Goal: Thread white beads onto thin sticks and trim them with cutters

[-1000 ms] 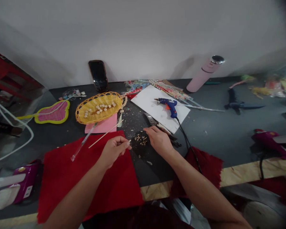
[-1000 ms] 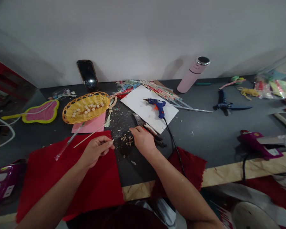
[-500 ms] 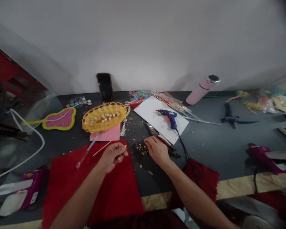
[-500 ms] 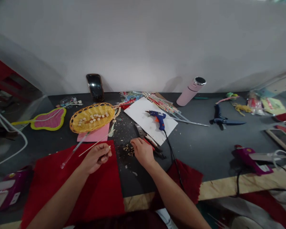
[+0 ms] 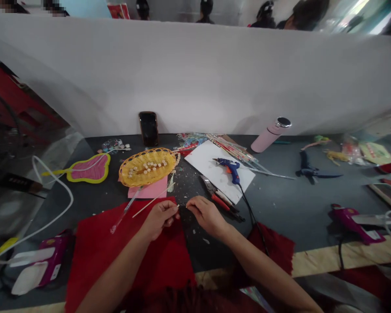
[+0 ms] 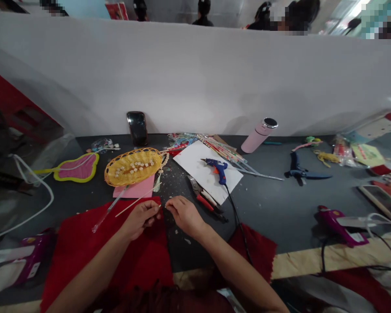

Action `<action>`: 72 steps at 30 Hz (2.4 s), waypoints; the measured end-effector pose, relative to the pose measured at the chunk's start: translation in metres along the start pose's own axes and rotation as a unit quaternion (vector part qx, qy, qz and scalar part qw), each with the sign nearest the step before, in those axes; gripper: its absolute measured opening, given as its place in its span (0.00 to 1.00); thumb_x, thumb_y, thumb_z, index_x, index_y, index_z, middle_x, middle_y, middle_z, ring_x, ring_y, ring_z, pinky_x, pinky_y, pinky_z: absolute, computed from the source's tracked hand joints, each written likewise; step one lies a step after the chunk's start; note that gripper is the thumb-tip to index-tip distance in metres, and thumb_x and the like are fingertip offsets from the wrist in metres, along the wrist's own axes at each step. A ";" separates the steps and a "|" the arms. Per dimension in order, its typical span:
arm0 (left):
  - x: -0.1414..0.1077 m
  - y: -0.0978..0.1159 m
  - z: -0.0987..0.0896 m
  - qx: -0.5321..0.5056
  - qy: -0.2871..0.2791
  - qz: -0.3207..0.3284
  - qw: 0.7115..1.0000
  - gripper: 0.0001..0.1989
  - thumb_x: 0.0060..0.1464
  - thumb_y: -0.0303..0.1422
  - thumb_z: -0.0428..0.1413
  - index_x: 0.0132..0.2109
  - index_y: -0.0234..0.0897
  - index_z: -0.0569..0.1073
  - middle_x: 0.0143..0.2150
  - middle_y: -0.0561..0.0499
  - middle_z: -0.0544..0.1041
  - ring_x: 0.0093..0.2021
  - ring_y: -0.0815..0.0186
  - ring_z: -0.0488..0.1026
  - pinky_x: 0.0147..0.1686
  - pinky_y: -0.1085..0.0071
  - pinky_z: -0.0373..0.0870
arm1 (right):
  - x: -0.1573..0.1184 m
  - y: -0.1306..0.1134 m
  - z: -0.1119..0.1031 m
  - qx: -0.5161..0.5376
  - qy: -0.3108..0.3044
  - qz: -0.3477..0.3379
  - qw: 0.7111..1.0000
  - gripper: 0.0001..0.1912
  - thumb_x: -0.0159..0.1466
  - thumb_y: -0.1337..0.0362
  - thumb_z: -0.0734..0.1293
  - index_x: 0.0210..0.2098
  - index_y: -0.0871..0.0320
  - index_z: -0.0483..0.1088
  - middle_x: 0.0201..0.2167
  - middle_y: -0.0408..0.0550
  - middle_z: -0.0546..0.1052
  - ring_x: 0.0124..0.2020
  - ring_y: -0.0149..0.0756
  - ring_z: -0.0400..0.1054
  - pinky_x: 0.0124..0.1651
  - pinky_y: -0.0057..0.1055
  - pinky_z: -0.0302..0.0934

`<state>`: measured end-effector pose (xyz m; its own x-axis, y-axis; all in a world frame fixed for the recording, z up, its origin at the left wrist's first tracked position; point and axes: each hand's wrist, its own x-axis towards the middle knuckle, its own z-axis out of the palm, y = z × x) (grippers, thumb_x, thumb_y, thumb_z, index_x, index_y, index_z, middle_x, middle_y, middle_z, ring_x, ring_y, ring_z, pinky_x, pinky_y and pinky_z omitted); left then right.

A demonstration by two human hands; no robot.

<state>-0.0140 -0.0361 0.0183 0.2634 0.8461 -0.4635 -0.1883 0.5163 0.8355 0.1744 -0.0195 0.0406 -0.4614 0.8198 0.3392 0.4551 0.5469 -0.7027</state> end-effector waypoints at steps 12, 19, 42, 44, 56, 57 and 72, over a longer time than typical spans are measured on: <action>-0.004 0.002 0.007 0.013 0.016 0.014 1.000 0.17 0.46 0.43 0.59 0.35 0.31 0.71 0.24 0.52 0.73 0.15 0.80 0.56 0.17 0.79 0.45 | -0.005 0.015 0.024 0.002 -0.012 -0.042 0.999 0.08 0.65 0.71 0.57 0.37 0.57 0.67 0.35 0.50 0.74 0.39 0.37 0.66 0.44 0.35 0.64; -0.003 -0.002 0.007 0.011 0.016 0.020 1.000 0.15 0.46 0.41 0.59 0.33 0.32 0.70 0.24 0.52 0.74 0.15 0.79 0.56 0.17 0.80 0.45 | -0.008 0.015 0.028 0.015 0.003 0.014 1.000 0.06 0.64 0.70 0.58 0.35 0.57 0.66 0.31 0.48 0.72 0.35 0.35 0.66 0.40 0.31 0.63; -0.003 -0.003 0.008 0.016 0.013 0.038 0.999 0.13 0.48 0.39 0.59 0.35 0.32 0.72 0.25 0.51 0.74 0.16 0.79 0.57 0.17 0.79 0.47 | -0.010 0.013 0.033 0.116 0.048 0.067 0.990 0.06 0.63 0.64 0.62 0.36 0.55 0.72 0.31 0.46 0.76 0.34 0.34 0.70 0.39 0.29 0.64; -0.003 -0.003 0.008 0.016 0.011 0.039 0.999 0.13 0.49 0.39 0.59 0.34 0.32 0.72 0.25 0.51 0.74 0.16 0.79 0.57 0.17 0.79 0.47 | -0.010 0.013 0.032 0.116 0.044 0.065 0.990 0.06 0.64 0.65 0.62 0.37 0.55 0.72 0.32 0.45 0.76 0.34 0.33 0.70 0.39 0.29 0.63; -0.004 -0.002 0.007 0.033 -0.004 0.033 0.999 0.13 0.48 0.39 0.59 0.32 0.32 0.71 0.25 0.51 0.75 0.16 0.79 0.56 0.17 0.78 0.46 | -0.011 0.016 0.029 0.128 0.023 0.075 0.989 0.06 0.63 0.63 0.64 0.37 0.54 0.72 0.32 0.45 0.76 0.34 0.33 0.71 0.40 0.29 0.64; -0.004 -0.002 0.007 0.033 -0.009 0.029 0.999 0.13 0.48 0.39 0.59 0.31 0.32 0.71 0.25 0.51 0.75 0.16 0.79 0.56 0.17 0.78 0.46 | -0.011 0.017 0.030 0.135 0.026 0.074 0.988 0.07 0.62 0.63 0.64 0.39 0.54 0.72 0.33 0.45 0.76 0.35 0.33 0.71 0.40 0.29 0.64; -0.005 0.003 0.005 0.062 -0.035 0.006 0.997 0.14 0.47 0.41 0.58 0.30 0.32 0.71 0.26 0.50 0.75 0.17 0.78 0.56 0.17 0.78 0.46 | -0.009 0.017 0.024 0.159 -0.005 0.049 0.986 0.07 0.63 0.62 0.64 0.37 0.55 0.73 0.33 0.46 0.77 0.35 0.33 0.71 0.40 0.29 0.65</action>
<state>-0.0113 -0.0392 0.0245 0.3278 0.8390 -0.4344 -0.0745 0.4813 0.8734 0.1684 -0.0221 0.0109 -0.4355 0.8632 0.2555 0.2357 0.3833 -0.8930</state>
